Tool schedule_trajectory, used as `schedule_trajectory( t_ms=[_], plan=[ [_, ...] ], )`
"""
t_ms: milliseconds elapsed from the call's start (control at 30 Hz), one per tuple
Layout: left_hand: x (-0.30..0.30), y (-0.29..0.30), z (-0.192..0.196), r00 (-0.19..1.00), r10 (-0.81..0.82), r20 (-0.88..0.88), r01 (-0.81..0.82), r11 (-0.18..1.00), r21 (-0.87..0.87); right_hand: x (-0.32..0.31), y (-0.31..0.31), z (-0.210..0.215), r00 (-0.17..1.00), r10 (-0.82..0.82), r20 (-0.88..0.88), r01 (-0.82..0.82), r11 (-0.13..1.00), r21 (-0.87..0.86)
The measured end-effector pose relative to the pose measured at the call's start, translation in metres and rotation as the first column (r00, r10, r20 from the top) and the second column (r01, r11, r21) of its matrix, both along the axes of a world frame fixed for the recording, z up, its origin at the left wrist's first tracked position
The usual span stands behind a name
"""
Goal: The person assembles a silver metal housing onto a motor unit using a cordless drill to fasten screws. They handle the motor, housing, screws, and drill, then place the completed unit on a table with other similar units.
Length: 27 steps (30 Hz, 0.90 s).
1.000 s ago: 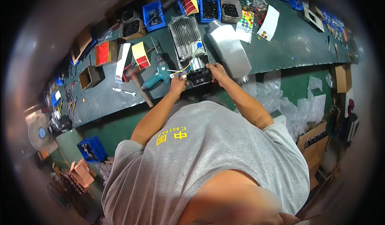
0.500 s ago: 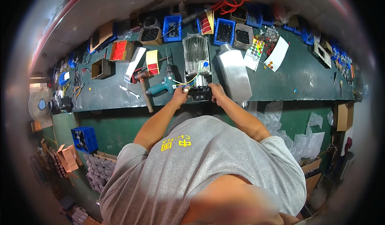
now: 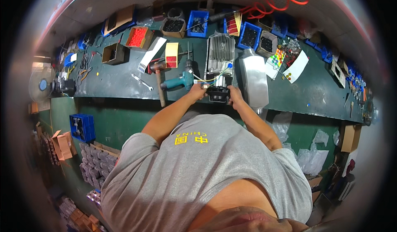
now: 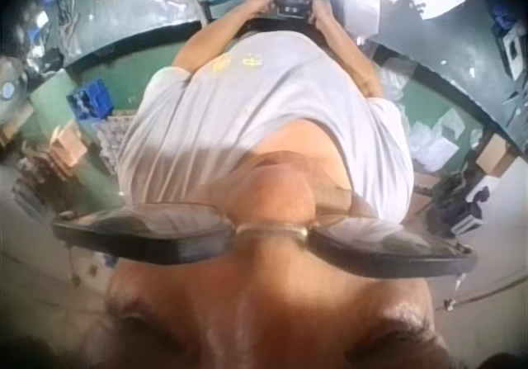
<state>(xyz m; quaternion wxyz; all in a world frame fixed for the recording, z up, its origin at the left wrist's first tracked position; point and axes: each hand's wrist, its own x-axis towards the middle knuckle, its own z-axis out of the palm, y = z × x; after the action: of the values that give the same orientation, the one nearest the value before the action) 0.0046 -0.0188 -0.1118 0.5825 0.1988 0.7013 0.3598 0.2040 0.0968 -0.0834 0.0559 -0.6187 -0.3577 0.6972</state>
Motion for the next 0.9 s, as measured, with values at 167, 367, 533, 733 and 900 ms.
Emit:
schedule_trajectory(
  t_ms=[167, 367, 533, 733, 900],
  plan=[
    [-0.007, 0.003, 0.007, 0.992, -0.094, -0.089, 0.085, 0.992, -0.097, 0.012, -0.004, -0.016, 0.997, 0.022, -0.067, -0.021, 1.0, 0.017],
    [-0.027, -0.045, -0.002, 0.987, -0.153, -0.043, 0.151, 0.988, -0.035, 0.045, -0.026, -0.031, 0.97, -0.151, -0.192, 0.149, 0.989, -0.025],
    [-0.023, -0.051, -0.003, 0.994, -0.106, 0.034, 0.11, 0.986, -0.123, 0.035, -0.031, -0.043, 0.957, -0.233, -0.172, 0.233, 0.972, -0.023],
    [-0.031, -0.018, -0.007, 0.965, -0.261, 0.014, 0.261, 0.964, -0.043, 0.041, -0.029, -0.038, 0.972, -0.176, -0.158, 0.157, 0.98, -0.125],
    [-0.071, -0.042, -0.014, 0.973, -0.217, -0.073, 0.219, 0.975, 0.023, 0.075, -0.044, -0.054, 0.993, -0.075, -0.09, 0.066, 0.993, -0.102]
  ],
)
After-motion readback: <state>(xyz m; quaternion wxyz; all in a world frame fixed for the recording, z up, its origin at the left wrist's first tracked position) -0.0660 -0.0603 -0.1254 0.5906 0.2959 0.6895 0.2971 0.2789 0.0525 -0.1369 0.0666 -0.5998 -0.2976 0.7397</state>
